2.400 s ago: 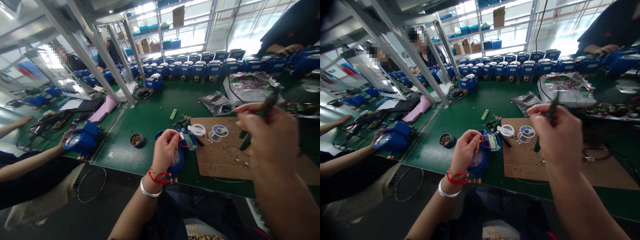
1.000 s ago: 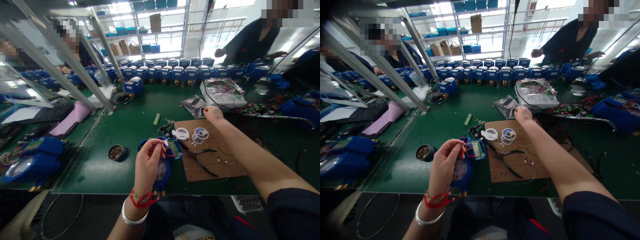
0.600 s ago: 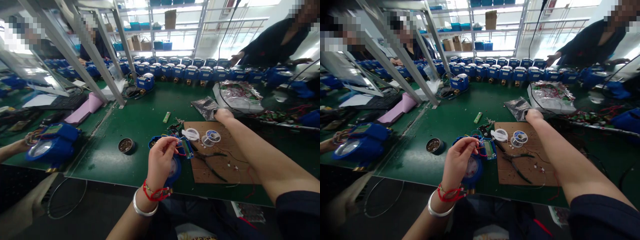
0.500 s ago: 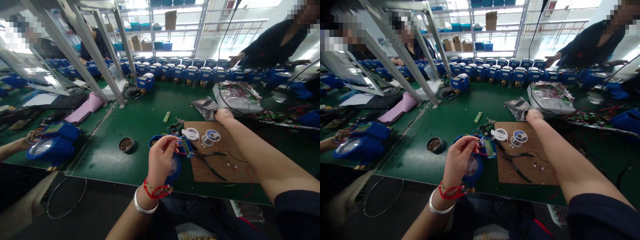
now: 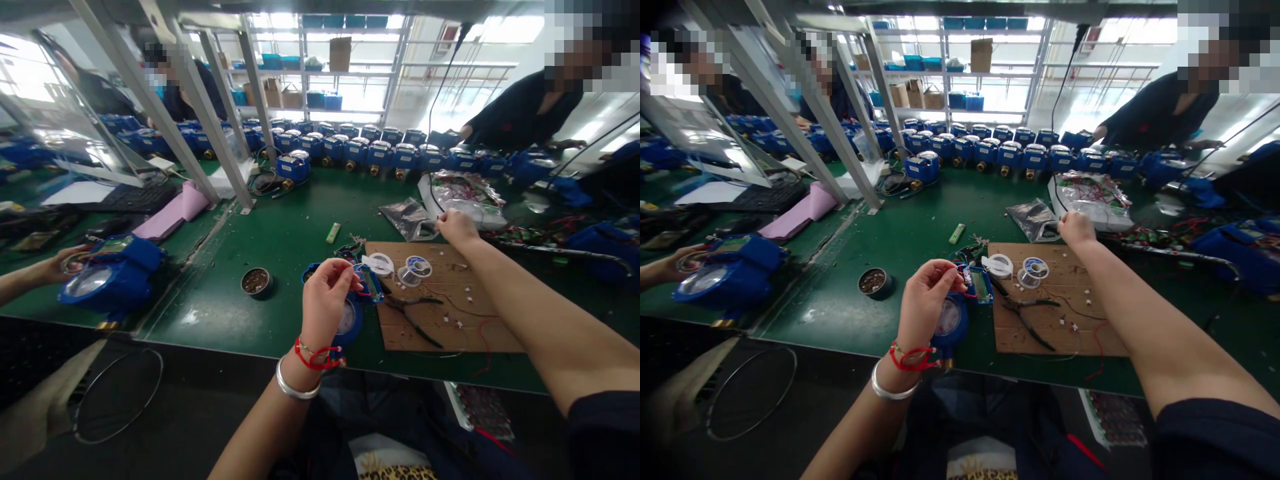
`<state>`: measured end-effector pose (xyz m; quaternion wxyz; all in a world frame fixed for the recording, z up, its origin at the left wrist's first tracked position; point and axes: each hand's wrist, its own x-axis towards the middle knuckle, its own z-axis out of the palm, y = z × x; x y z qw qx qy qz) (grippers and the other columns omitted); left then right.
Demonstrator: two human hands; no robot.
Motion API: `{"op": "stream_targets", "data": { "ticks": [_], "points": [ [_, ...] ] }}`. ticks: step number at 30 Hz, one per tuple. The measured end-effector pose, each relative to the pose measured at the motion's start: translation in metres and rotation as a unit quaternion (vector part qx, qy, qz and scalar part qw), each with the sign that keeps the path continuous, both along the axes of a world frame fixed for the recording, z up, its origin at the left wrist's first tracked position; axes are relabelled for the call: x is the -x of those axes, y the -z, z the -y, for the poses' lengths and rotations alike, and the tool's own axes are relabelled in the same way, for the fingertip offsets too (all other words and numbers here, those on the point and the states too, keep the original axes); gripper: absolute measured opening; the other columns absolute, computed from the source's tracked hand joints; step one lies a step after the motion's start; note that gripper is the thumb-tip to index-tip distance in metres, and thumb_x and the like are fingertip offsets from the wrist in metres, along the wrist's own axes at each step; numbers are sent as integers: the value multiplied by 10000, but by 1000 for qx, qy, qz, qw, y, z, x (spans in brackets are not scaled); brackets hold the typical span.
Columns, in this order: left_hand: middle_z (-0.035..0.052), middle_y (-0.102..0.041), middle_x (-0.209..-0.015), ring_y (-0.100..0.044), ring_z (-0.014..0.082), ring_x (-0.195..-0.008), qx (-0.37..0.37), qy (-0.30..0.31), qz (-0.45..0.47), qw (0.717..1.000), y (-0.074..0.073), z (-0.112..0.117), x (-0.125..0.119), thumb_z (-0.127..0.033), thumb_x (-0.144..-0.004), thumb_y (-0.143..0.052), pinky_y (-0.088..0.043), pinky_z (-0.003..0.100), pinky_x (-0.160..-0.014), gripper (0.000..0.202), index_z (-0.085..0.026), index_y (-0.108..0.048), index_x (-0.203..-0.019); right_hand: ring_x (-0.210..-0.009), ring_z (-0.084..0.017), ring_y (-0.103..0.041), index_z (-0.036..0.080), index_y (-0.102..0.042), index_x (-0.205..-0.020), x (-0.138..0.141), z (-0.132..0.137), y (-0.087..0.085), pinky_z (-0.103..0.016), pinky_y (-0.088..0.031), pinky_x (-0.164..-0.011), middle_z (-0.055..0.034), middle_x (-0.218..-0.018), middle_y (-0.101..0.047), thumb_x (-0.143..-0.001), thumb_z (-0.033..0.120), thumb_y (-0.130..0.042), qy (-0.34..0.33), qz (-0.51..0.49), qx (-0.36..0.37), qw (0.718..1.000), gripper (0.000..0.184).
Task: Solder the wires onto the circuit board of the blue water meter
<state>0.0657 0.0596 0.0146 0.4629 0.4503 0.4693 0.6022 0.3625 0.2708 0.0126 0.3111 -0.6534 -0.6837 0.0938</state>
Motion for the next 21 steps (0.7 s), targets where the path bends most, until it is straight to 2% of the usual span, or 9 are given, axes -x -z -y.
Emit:
{"op": "stream_targets", "data": {
  "ticks": [2, 4, 7, 9, 11, 13, 16, 21],
  "points": [
    [20, -661, -753, -664, 130, -669, -8, -4, -4, 1000, 2, 0, 1, -271, -859, -582, -528, 239, -661, 114, -161, -607, -875, -754, -143, -579, 128, -616, -811, 9, 10, -12, -308, -468, -758, -68, -795, -636, -856, 281, -643, 4, 5, -15, 1000, 162],
    [17, -657, -756, -665, 128, -675, -9, -5, -1, 1000, 2, -1, 1, -263, -856, -583, -522, 233, -664, 104, -163, -607, -868, -715, -144, -577, 135, -630, -844, 25, 27, -24, -296, -449, -730, -76, -772, -652, -836, 285, -646, -22, -2, -24, 999, 150],
    [15, -651, -759, -663, 125, -670, -8, -2, 8, 1000, 2, -1, 1, -256, -853, -582, -518, 230, -660, 97, -162, -603, -859, -754, -133, -622, 198, -642, -1003, 59, 69, -42, -259, -480, -719, -32, -899, -684, -831, 318, -645, -124, -29, -12, 992, 209],
    [13, -644, -756, -659, 122, -664, -12, -2, 7, 1000, 2, -1, 2, -259, -854, -581, -516, 228, -656, 99, -162, -601, -857, -816, -155, -637, 219, -668, -979, 84, 103, -52, -292, -493, -780, -24, -935, -686, -830, 346, -650, -233, -56, 11, 971, 196],
    [10, -637, -754, -653, 120, -654, -16, -3, 2, 1000, 2, -1, 2, -266, -857, -580, -514, 230, -650, 104, -164, -600, -856, -811, -159, -635, 225, -681, -953, 105, 135, -60, -300, -497, -770, -19, -925, -686, -846, 353, -631, -280, -62, 37, 957, 174],
    [8, -633, -748, -647, 120, -645, -19, -2, -5, 1000, 3, -1, 3, -270, -859, -576, -511, 234, -647, 106, -167, -599, -854, -824, -159, -630, 219, -688, -930, 120, 156, -67, -297, -492, -765, -20, -933, -684, -856, 326, -618, -299, -56, 38, 952, 148],
    [6, -630, -735, -639, 122, -643, -21, 1, -16, 1000, 4, 0, 3, -273, -862, -571, -508, 240, -651, 109, -169, -597, -845, -815, -150, -614, 212, -694, -907, 131, 168, -71, -279, -476, -732, -16, -920, -679, -862, 272, -605, -313, -22, 19, 949, 116],
    [10, -639, -752, -634, 121, -644, -20, 3, -12, 1000, 3, 1, 4, -290, -867, -568, -506, 242, -650, 123, -172, -597, -849, -798, -148, -604, 208, -698, -884, 136, 165, -71, -274, -465, -717, -21, -880, -680, -865, 227, -594, -327, 12, -15, 945, 108]
  ]
}}
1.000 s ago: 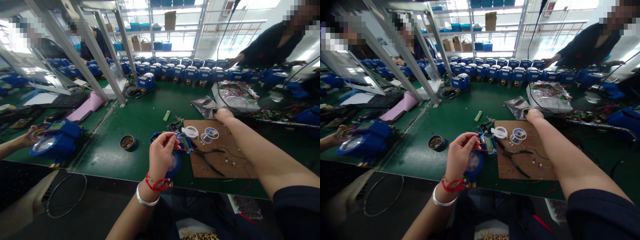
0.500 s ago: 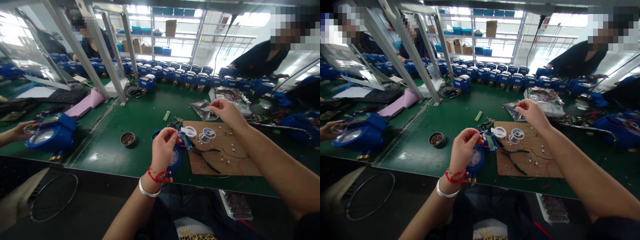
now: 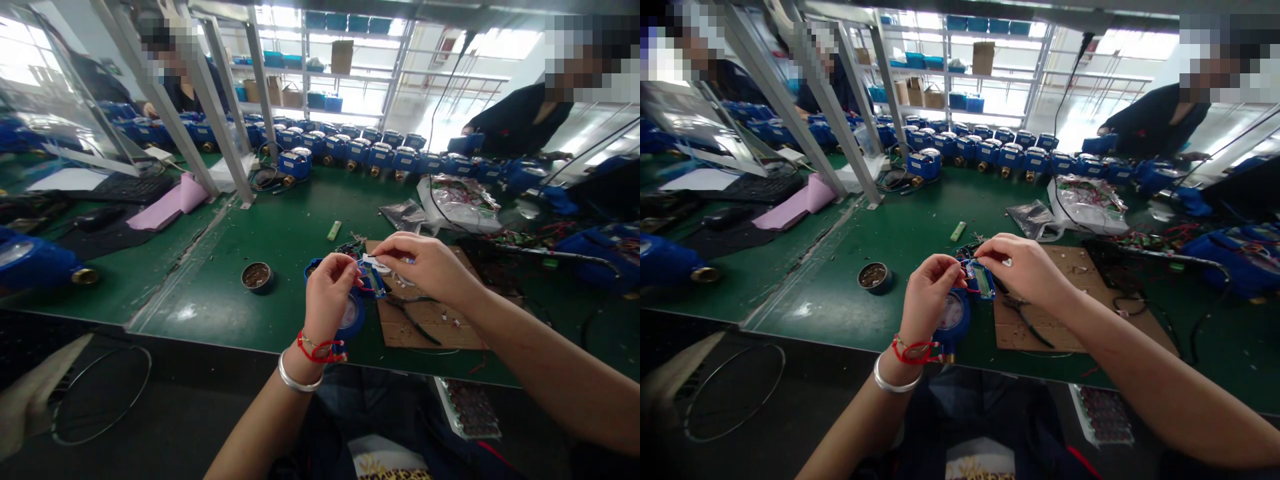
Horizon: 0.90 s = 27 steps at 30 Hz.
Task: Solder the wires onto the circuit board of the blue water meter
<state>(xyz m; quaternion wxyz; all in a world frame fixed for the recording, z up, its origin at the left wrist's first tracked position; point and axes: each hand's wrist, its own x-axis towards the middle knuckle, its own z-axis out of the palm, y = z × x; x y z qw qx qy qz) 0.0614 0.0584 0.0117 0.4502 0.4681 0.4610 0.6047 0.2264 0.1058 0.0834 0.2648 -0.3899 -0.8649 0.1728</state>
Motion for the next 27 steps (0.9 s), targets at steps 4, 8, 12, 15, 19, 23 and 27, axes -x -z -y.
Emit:
{"op": "stream_targets", "data": {
  "ticks": [4, 8, 12, 15, 19, 23, 27],
  "points": [
    [11, -641, -744, -636, 123, -646, 2, 0, 3, 1000, 0, 1, 0, -297, -864, -573, -506, 239, -650, 130, -172, -600, -847, -810, -158, -610, 215, -699, -896, 1, -1, 0, -285, -472, -722, -25, -890, -683, -873, 236, -585, -16, 4, -4, 1000, 119],
    [6, -638, -741, -636, 121, -647, -2, 2, 6, 1000, 0, 1, 0, -294, -867, -569, -504, 235, -649, 125, -173, -598, -847, -816, -155, -610, 217, -700, -890, 3, 0, -1, -278, -470, -719, -20, -895, -682, -870, 229, -591, -22, 3, -2, 1000, 112],
    [8, -632, -747, -633, 122, -648, 1, 1, 1, 1000, 0, 1, 1, -299, -874, -561, -501, 238, -647, 135, -172, -595, -845, -821, -148, -605, 217, -703, -890, 3, 0, -3, -275, -462, -730, -12, -893, -678, -872, 225, -598, -21, 9, -3, 1000, 106],
    [9, -632, -751, -632, 122, -648, 3, -1, 5, 1000, 0, 1, 1, -300, -875, -559, -502, 240, -649, 138, -169, -594, -847, -816, -143, -604, 212, -703, -892, 3, 0, -5, -275, -460, -739, -10, -886, -678, -870, 210, -600, -10, 16, -3, 1000, 106],
    [8, -633, -748, -630, 119, -644, 5, 1, 17, 1000, -1, 1, 1, -289, -869, -563, -504, 236, -645, 128, -167, -590, -842, -801, -141, -604, 211, -703, -879, 3, 0, -5, -272, -463, -729, -8, -877, -679, -864, 200, -606, -8, 21, -5, 1000, 98],
    [7, -634, -744, -632, 121, -646, 5, 1, 13, 1000, -2, 1, 1, -291, -869, -564, -504, 236, -644, 127, -169, -590, -843, -798, -143, -605, 218, -700, -876, 4, 0, -4, -272, -466, -719, -8, -877, -678, -867, 203, -603, -18, 15, -6, 1000, 98],
    [9, -638, -746, -634, 123, -646, 3, 0, 7, 1000, -1, 2, 1, -295, -870, -563, -505, 238, -647, 130, -172, -595, -845, -812, -148, -608, 225, -699, -885, 4, 0, -3, -276, -472, -725, -10, -890, -678, -870, 209, -599, -25, 16, -7, 1000, 102]
  ]
}}
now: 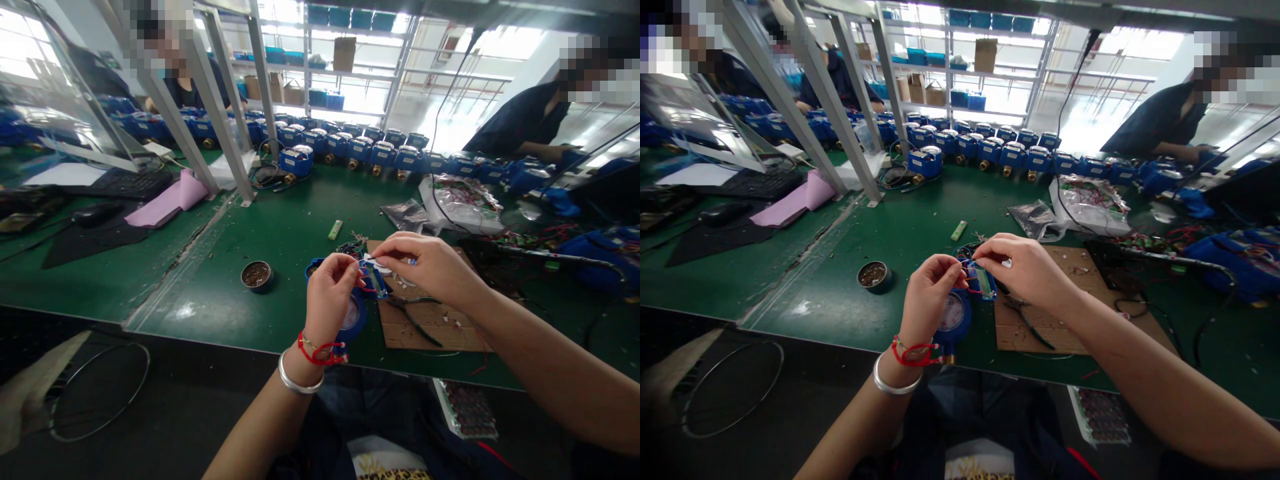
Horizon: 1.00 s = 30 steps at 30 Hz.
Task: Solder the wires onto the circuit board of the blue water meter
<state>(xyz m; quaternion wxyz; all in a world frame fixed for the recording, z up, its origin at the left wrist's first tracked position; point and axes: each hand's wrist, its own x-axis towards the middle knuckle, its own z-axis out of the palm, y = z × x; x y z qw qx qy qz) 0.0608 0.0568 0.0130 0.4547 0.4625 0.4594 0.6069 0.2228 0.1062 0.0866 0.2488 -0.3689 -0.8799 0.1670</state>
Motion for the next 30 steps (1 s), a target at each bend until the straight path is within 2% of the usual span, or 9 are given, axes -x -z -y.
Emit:
{"op": "stream_targets", "data": {
  "ticks": [7, 14, 21, 26, 30],
  "points": [
    [4, -635, -736, -634, 121, -636, -5, 10, 1, 1000, 1, -1, -1, -291, -866, -566, -506, 231, -631, 126, -173, -598, -836, -815, -146, -611, 222, -700, -879, 1, -2, 1, -274, -480, -742, -11, -884, -675, -873, 195, -587, -12, 5, -20, 1000, 116],
    [9, -646, -744, -643, 123, -652, 0, 23, 1, 1000, 0, 0, -3, -273, -868, -559, -513, 232, -647, 117, -169, -608, -850, -843, -155, -619, 216, -699, -891, 4, -4, 6, -281, -480, -768, -20, -904, -678, -880, 211, -577, -30, 4, 1, 1000, 123],
    [40, -671, -900, -680, 145, -774, -10, 49, 39, 998, 3, -4, -6, -205, -852, -560, -545, 280, -756, 136, -185, -567, -986, -827, -149, -607, 209, -657, -891, 11, -3, 8, -275, -472, -749, -17, -913, -667, -868, 171, -570, -28, 18, -12, 999, 97],
    [32, -671, -868, -676, 142, -742, -7, 50, 37, 998, 1, -3, -6, -221, -842, -582, -538, 264, -713, 109, -187, -578, -946, -751, -125, -594, 214, -607, -942, 16, 0, 8, -243, -459, -691, 11, -863, -653, -845, 144, -588, -20, 15, 4, 1000, 122],
    [13, -674, -778, -670, 136, -686, 9, 24, 35, 999, -1, -2, -5, -239, -834, -595, -526, 254, -683, 69, -182, -593, -874, -748, -122, -597, 211, -598, -948, 14, 0, 6, -243, -463, -705, 13, -869, -654, -839, 150, -594, -20, 7, 14, 1000, 125]
  ]
}}
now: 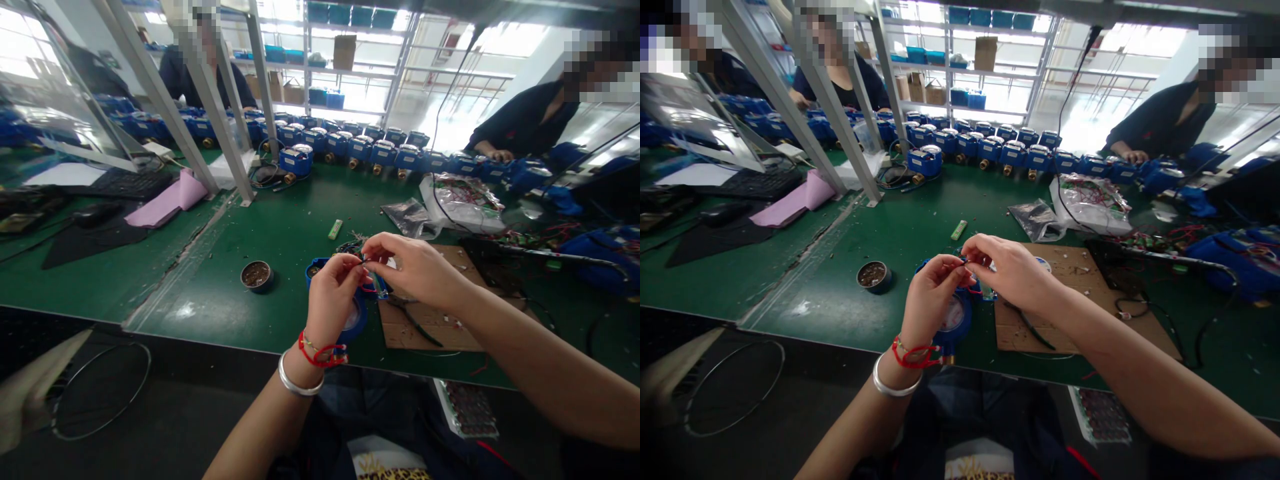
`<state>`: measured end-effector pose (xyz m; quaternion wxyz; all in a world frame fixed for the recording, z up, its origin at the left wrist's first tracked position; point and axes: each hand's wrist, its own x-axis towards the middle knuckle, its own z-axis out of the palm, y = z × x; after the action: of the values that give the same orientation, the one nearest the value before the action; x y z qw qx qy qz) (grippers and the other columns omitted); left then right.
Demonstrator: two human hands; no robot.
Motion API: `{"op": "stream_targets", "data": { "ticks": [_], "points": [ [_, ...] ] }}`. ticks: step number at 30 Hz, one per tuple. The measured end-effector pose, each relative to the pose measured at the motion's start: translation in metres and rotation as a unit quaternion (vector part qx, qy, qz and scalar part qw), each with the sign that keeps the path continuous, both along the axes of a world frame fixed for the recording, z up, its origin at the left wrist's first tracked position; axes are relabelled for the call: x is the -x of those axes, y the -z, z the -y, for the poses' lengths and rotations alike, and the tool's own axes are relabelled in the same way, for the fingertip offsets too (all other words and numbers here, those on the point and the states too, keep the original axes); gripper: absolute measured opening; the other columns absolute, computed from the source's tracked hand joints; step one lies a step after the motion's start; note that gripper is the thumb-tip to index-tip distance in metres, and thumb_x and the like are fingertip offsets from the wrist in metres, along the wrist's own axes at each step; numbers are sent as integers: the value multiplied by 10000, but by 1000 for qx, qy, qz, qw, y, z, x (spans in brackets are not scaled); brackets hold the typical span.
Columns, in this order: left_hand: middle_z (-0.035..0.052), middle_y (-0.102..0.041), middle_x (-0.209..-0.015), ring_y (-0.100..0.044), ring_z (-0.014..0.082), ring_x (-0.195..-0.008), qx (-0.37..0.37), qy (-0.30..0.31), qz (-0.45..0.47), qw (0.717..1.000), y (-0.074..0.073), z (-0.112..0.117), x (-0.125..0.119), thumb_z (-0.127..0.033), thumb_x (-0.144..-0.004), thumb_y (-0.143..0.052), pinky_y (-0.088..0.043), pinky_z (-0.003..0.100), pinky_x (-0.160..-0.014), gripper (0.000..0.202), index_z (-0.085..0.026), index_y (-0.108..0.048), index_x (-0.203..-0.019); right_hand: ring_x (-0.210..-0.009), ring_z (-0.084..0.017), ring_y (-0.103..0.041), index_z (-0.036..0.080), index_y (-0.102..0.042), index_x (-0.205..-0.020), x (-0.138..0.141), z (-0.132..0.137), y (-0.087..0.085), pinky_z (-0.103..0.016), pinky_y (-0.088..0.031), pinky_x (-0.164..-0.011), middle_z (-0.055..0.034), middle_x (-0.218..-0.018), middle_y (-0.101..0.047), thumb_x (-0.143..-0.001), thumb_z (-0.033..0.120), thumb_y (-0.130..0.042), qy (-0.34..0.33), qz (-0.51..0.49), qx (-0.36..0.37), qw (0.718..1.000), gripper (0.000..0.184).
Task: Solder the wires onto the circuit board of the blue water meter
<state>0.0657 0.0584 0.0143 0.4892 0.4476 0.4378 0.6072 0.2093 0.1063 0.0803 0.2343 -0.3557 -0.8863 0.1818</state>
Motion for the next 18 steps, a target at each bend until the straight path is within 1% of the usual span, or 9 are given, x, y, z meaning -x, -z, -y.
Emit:
{"op": "stream_targets", "data": {
  "ticks": [5, 9, 12, 14, 15, 16, 18],
  "points": [
    [11, -676, -770, -675, 138, -687, 6, -6, -9, 1000, -2, 0, 0, -232, -831, -598, -525, 255, -689, 57, -185, -593, -863, -755, -133, -595, 203, -621, -874, -6, -3, -1, -255, -453, -708, 1, -868, -659, -859, 207, -600, 9, 13, -15, 1000, 26],
    [10, -661, -766, -672, 140, -693, -2, -1, -18, 1000, -1, 0, 1, -232, -836, -594, -521, 251, -688, 52, -184, -582, -852, -779, -134, -590, 195, -622, -837, -7, -4, 0, -253, -432, -718, 1, -854, -655, -884, 205, -581, 4, 31, -36, 999, 62],
    [-3, -653, -774, -620, 108, -586, -4, -3, -57, 998, 1, 0, 2, -263, -846, -596, -482, 222, -595, 120, -196, -586, -945, -773, -133, -579, 189, -616, -833, -5, -3, 1, -255, -422, -715, 0, -831, -643, -888, 200, -580, 2, 33, -44, 998, 67],
    [-1, -667, -868, -564, 80, -539, -12, -9, -100, 995, 1, 1, 2, -271, -849, -598, -430, 203, -532, 190, -216, -594, -1032, -774, -133, -574, 185, -613, -842, -4, -3, 2, -254, -417, -713, -2, -826, -637, -893, 198, -573, -6, 31, -49, 998, 66],
    [2, -669, -916, -549, 74, -546, -18, -12, -117, 993, 1, 2, 3, -268, -850, -597, -413, 199, -524, 200, -222, -602, -1044, -779, -132, -573, 182, -611, -850, -4, -2, 3, -253, -415, -715, -3, -829, -636, -896, 195, -568, -11, 31, -50, 998, 65],
    [3, -668, -941, -544, 73, -568, -25, -15, -126, 992, 0, 2, 3, -265, -852, -595, -407, 196, -531, 181, -220, -616, -1025, -783, -132, -572, 179, -609, -856, -4, -2, 3, -251, -413, -718, -4, -832, -635, -899, 192, -563, -14, 32, -52, 998, 64],
    [1, -664, -894, -548, 81, -617, -30, -20, -126, 991, -1, 3, 3, -268, -860, -582, -411, 192, -564, 117, -202, -634, -942, -788, -131, -570, 173, -601, -857, -4, -2, 4, -250, -408, -726, -6, -835, -633, -903, 187, -555, -15, 33, -57, 998, 66]
  ]
}}
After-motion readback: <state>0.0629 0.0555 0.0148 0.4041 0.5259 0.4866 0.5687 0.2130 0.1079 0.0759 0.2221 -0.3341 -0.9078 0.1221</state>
